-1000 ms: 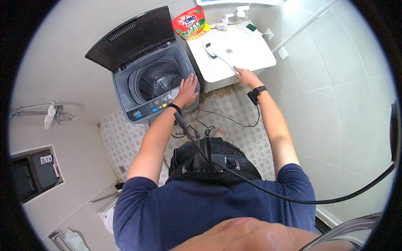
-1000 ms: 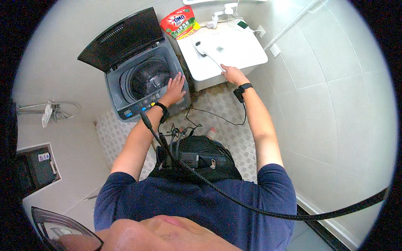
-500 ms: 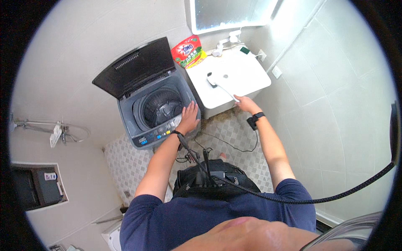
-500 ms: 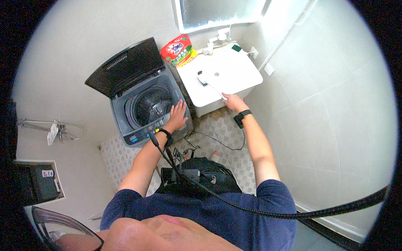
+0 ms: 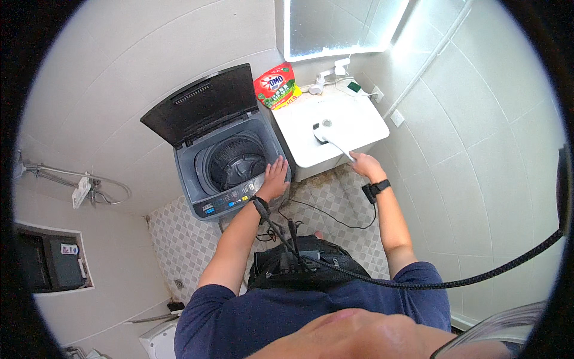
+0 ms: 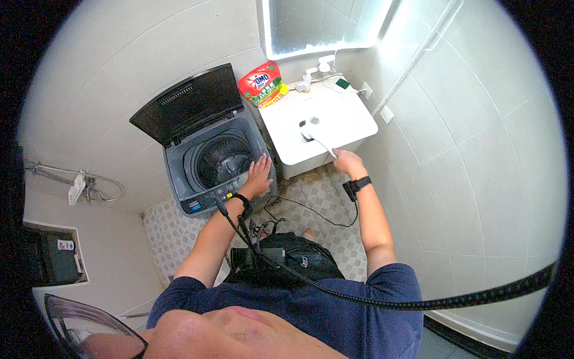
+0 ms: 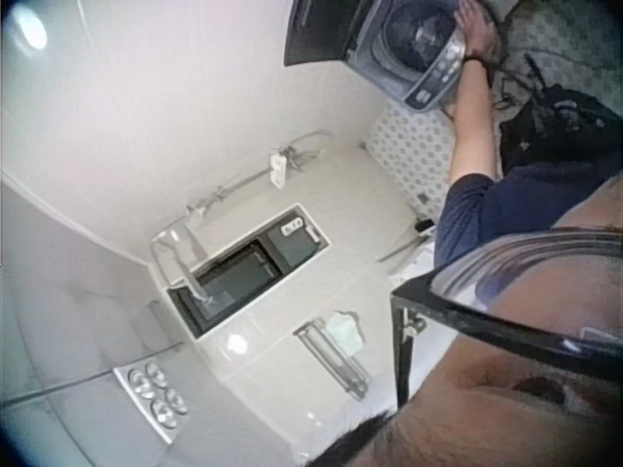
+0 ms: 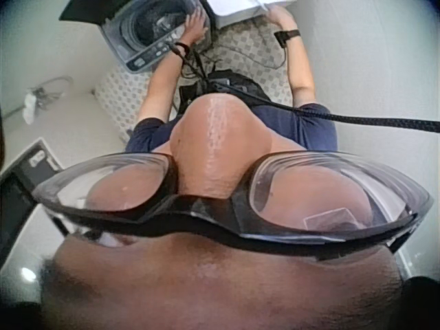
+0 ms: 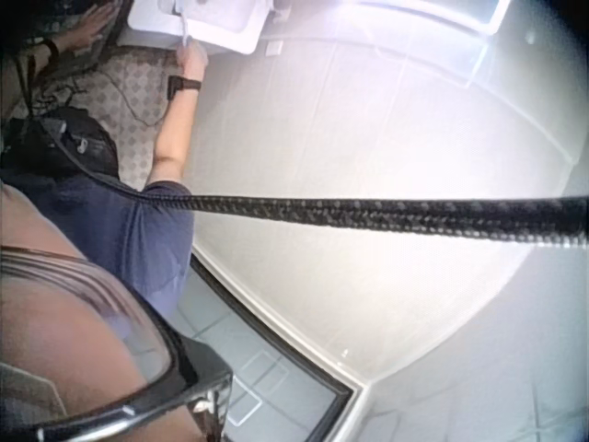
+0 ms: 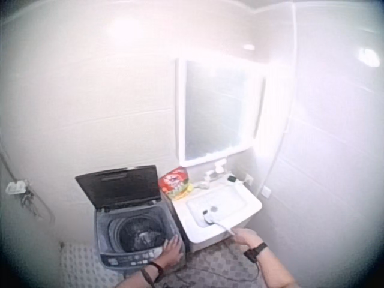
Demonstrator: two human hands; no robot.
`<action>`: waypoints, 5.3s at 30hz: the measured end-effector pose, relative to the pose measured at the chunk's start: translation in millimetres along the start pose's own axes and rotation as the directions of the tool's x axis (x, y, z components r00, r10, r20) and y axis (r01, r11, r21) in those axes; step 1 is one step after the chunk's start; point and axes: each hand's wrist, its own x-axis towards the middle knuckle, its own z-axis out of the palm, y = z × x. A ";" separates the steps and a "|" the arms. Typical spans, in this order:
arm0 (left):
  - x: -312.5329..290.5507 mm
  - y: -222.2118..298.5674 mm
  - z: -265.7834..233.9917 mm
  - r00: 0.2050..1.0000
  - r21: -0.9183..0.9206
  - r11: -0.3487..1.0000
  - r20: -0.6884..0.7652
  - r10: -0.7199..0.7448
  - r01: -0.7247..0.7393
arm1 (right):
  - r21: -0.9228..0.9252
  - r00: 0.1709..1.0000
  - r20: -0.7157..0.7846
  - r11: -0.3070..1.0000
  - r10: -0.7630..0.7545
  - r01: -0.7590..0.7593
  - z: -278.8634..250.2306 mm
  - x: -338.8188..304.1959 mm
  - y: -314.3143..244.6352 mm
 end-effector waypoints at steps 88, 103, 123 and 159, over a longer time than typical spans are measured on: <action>-1.5 2.2 -2.5 1.000 0.013 1.000 0.001 0.003 -0.003 | -0.159 0.999 0.046 0.987 0.022 -0.014 10.3 9.8 -43.6; -0.5 6.9 -9.0 0.998 0.040 0.999 0.053 -0.024 0.022 | 0.060 0.996 0.046 0.995 0.072 -0.075 26.7 54.5 -34.0; 3.9 6.1 -6.7 0.996 0.081 0.996 0.085 -0.029 0.022 | 0.430 0.987 -0.141 0.903 0.077 -0.009 137.6 25.7 -21.0; -0.4 11.2 -18.7 0.988 0.047 0.998 0.151 -0.044 0.037 | 0.133 0.969 -0.154 0.976 0.193 -0.174 74.4 33.4 -37.2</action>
